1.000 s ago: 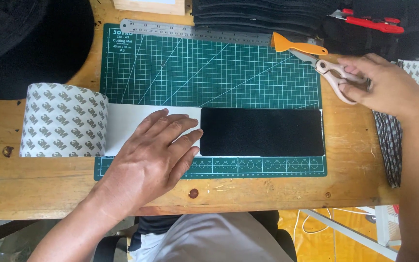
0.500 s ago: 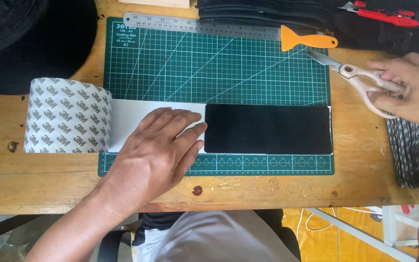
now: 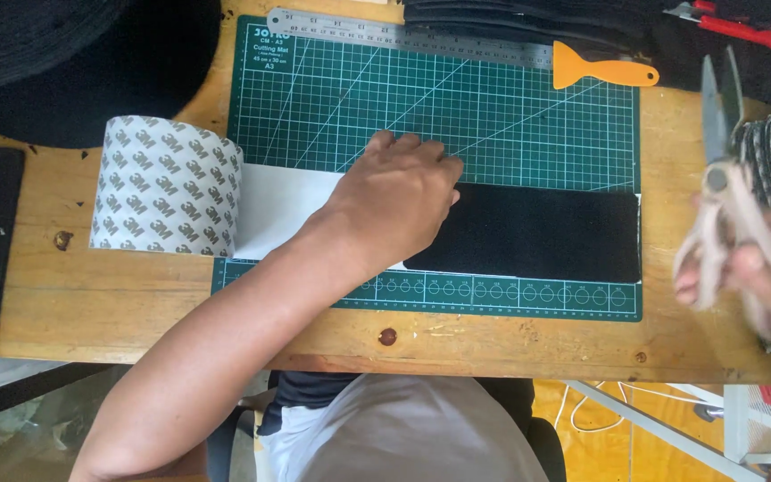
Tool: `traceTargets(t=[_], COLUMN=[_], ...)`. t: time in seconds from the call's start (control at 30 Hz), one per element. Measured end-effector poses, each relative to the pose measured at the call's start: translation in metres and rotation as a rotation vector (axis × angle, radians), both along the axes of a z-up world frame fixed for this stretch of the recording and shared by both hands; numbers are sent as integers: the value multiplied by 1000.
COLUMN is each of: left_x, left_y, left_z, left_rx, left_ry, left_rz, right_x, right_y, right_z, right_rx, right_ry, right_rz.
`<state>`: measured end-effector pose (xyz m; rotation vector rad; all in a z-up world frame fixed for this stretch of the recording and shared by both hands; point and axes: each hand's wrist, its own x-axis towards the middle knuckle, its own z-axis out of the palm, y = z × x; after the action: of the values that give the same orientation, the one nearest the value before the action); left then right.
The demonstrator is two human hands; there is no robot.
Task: Apply adhesive backing to a foam piece, smooth it with a scraper, and cut it to size using scissors.
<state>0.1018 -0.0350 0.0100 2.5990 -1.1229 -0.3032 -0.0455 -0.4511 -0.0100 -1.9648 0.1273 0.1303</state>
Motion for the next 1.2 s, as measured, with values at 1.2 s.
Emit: traceTargets(t=[1.2], left_x=[67], left_y=[-38], left_z=[35], left_rx=[398], left_ry=[360], left_rz=[-97], right_x=[-106], right_y=[285], right_z=[9], right_rx=[810], right_ry=[335], right_rz=[267])
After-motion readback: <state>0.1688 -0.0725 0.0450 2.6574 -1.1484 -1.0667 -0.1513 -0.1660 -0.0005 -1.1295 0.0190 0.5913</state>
